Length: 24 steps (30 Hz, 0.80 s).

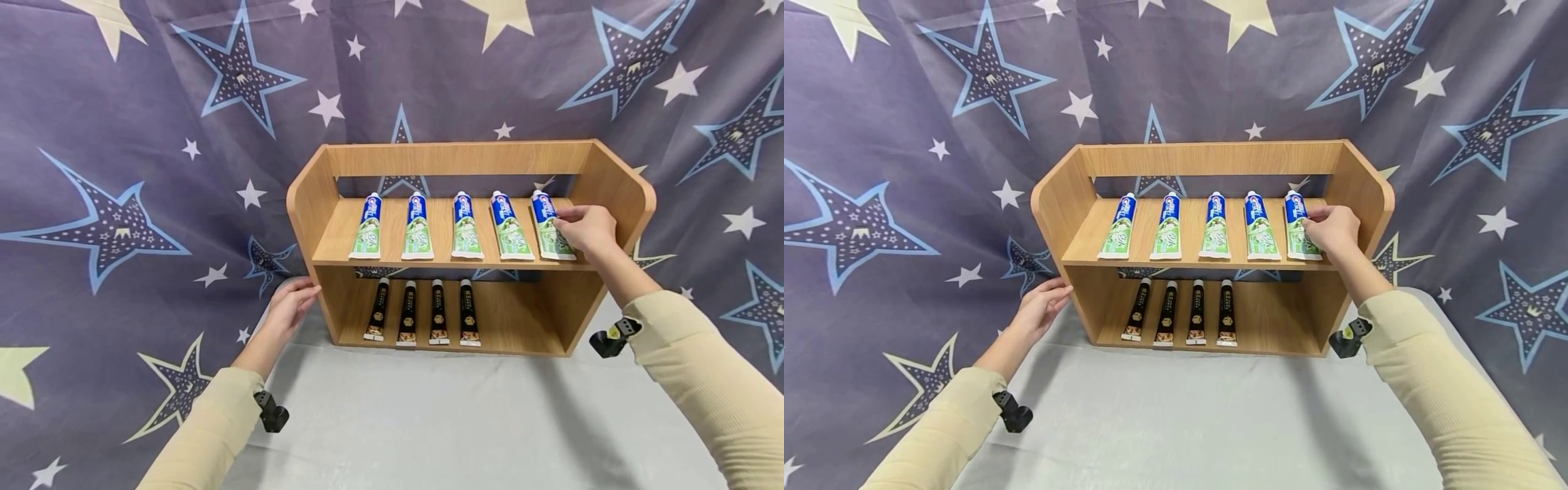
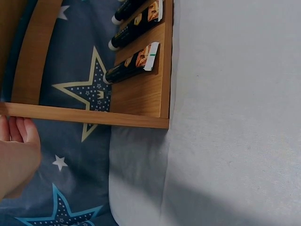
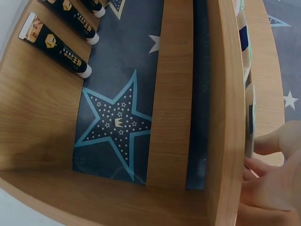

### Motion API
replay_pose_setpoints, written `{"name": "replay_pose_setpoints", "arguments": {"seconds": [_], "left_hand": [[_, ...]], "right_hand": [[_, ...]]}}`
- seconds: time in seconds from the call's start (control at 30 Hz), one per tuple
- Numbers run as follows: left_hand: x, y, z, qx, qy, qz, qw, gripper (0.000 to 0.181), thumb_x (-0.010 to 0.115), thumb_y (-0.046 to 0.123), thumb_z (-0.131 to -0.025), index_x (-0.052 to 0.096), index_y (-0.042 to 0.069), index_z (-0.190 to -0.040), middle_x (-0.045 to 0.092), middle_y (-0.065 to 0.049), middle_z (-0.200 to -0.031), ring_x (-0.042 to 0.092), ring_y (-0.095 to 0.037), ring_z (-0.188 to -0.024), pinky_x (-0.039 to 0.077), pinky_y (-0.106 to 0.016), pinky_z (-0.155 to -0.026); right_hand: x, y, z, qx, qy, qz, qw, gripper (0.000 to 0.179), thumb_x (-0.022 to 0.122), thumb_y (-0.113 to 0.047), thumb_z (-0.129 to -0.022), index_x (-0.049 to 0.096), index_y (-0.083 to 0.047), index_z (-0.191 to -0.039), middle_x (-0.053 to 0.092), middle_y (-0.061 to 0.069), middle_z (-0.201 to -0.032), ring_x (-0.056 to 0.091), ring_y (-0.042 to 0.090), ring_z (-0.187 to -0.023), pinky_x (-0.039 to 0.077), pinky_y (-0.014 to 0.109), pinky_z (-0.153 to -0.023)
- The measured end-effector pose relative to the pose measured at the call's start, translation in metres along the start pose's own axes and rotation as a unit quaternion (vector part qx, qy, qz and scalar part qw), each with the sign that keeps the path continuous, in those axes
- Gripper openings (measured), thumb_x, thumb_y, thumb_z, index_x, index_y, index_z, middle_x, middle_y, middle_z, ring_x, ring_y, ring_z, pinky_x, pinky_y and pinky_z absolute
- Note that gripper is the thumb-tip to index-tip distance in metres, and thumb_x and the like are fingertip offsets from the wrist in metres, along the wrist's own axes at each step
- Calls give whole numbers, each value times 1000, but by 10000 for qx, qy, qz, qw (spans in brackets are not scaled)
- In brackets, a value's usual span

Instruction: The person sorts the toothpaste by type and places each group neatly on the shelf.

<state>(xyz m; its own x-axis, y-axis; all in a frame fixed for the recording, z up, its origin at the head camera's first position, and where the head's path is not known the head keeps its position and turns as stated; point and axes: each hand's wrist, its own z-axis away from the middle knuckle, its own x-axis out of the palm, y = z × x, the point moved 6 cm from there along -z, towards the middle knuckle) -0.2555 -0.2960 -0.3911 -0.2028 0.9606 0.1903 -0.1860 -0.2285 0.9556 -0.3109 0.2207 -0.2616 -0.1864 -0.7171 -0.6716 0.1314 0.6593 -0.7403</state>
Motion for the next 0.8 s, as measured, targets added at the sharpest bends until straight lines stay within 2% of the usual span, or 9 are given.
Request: {"name": "replay_pose_setpoints", "arguments": {"seconds": [0.13, 0.3, 0.47, 0.6, 0.8], "left_hand": [[0, 0, 0, 20, 0, 4, 10000, 35, 59, -2, -89, 49, 2, -122, 63, 13, -85, 62, 6, -87, 52, -9, -85], [-1, -1, 0, -29, 3, 2, 10000, 31, 58, -1, -90, 50, 4, -119, 63, 14, -84, 63, 6, -85, 51, -12, -93], [0, -1, 1, 8, -41, 39, 10000, 24, 57, -1, -91, 53, 7, -112, 64, 14, -83, 63, 6, -83, 49, -14, -98], [1, -1, 1, 48, -49, 44, 10000, 20, 58, -1, -90, 54, 9, -107, 65, 14, -83, 63, 6, -82, 51, -12, -94], [2, 0, 2, 147, 0, 10, 9999, 20, 58, -2, -90, 54, 8, -106, 65, 14, -80, 60, 5, -76, 51, -7, -73]], "right_hand": [[0, 0, 1, -106, 24, 82, 9999, 42, 55, -24, -95, 56, -2, -131, 55, 25, -132, 46, 33, -116, 36, 27, -81], [1, 0, 5, -266, -101, 175, 9994, 51, 58, -33, -94, 52, -3, -135, 56, 26, -131, 49, 36, -119, 40, 29, -81], [1, -4, 15, -660, -49, 365, 9971, 53, 59, -34, -93, 53, -1, -133, 58, 28, -127, 52, 38, -117, 43, 36, -86], [-2, -10, 28, -1123, 156, 559, 9920, 50, 59, -30, -93, 53, 1, -132, 58, 29, -127, 55, 41, -115, 46, 51, -95], [-5, -13, 53, -1734, 565, 616, 9813, 48, 60, -27, -93, 54, 2, -131, 57, 29, -129, 57, 44, -112, 51, 57, -91]]}}
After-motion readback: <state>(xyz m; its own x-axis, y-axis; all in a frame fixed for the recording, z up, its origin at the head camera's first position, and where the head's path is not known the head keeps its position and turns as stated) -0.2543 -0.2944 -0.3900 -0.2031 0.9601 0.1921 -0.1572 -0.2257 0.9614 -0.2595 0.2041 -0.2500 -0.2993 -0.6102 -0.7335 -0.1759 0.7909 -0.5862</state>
